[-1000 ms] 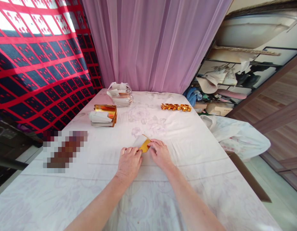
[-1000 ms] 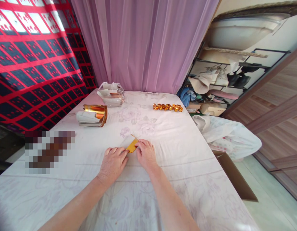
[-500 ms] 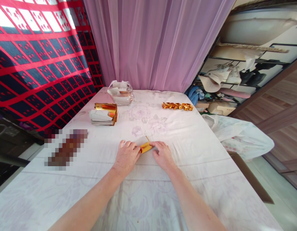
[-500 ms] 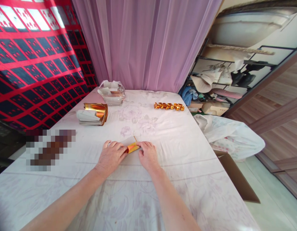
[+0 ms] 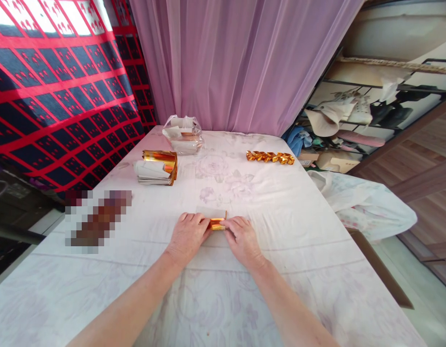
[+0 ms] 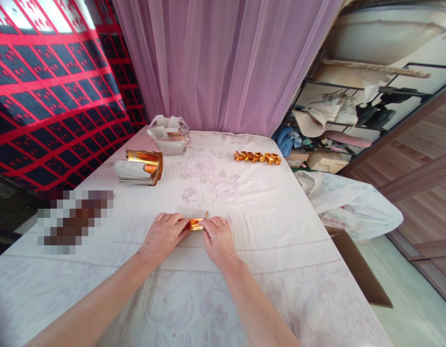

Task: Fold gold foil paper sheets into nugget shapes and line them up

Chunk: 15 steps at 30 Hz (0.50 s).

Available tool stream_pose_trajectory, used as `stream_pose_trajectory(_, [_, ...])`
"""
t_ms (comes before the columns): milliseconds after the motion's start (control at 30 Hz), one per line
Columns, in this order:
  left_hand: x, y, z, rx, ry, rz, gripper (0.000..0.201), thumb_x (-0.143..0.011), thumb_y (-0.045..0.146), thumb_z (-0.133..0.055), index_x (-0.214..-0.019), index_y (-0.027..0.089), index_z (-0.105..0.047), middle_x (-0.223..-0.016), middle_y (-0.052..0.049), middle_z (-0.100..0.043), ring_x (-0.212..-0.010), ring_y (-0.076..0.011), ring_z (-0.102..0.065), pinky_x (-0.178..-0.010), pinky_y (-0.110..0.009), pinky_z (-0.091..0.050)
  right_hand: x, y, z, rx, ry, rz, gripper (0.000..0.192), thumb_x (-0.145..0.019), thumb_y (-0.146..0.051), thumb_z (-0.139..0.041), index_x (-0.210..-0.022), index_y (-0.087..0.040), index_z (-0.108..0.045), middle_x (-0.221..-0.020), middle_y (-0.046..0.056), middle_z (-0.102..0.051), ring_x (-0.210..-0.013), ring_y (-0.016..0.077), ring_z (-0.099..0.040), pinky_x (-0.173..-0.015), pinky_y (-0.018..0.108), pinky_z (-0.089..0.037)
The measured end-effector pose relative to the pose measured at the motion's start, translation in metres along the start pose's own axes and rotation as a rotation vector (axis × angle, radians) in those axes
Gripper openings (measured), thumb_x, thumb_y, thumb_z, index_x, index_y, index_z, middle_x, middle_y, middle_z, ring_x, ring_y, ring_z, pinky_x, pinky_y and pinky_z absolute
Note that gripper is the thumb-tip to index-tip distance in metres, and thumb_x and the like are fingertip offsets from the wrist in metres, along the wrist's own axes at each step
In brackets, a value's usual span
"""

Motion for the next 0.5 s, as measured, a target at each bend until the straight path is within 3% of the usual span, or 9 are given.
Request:
stream_pose_trajectory(200, [0.0, -0.004, -0.001, 0.009, 0.023, -0.096, 0.012, -0.094, 0.027, -0.06, -0.102, 0.022, -0.066, -0.092, -0.003, -0.066, -0.087, -0.0202, -0.061, -0.083, -0.037, -0.039, -0.007, -0.014, 0.004, 0.206, -0.07, 0.158, 0.028, -0.09, -0.012, -0.057, -0.107, -0.03, -0.071, -0.108, 0.007, -0.066, -0.101, 0.0231, -0.057, -0.085, 0.038, -0.041])
stream_pose_trajectory(300, [-0.001, -0.007, -0.001, 0.033, 0.008, -0.115, 0.015, -0.093, 0.029, -0.06, -0.106, 0.023, -0.065, -0.096, -0.004, -0.067, -0.091, -0.021, -0.062, -0.087, -0.038, -0.041, -0.008, -0.025, 0.004, 0.194, -0.109, 0.279, 0.022, -0.094, -0.016, -0.056, -0.104, -0.029, -0.071, -0.115, 0.006, -0.067, -0.109, 0.0226, -0.056, -0.091, 0.039, -0.04])
stream_pose_trajectory(500, [0.012, 0.0, 0.0, 0.104, 0.06, -0.198, 0.025, -0.095, 0.014, -0.049, -0.114, 0.022, -0.063, -0.113, -0.006, -0.068, -0.109, -0.0205, -0.061, -0.105, -0.042, -0.041, -0.007, -0.035, -0.002, 0.156, -0.23, 0.395, 0.026, -0.101, -0.021, -0.047, -0.099, -0.027, -0.072, -0.096, 0.004, -0.072, -0.09, 0.0177, -0.062, -0.086, 0.035, -0.044])
Point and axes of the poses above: each hand's wrist, its own x-axis away from the middle knuckle, its own z-axis out of the back of the hand, y = z × x, the point moved 9 cm from there along -x, towards the middle knuckle
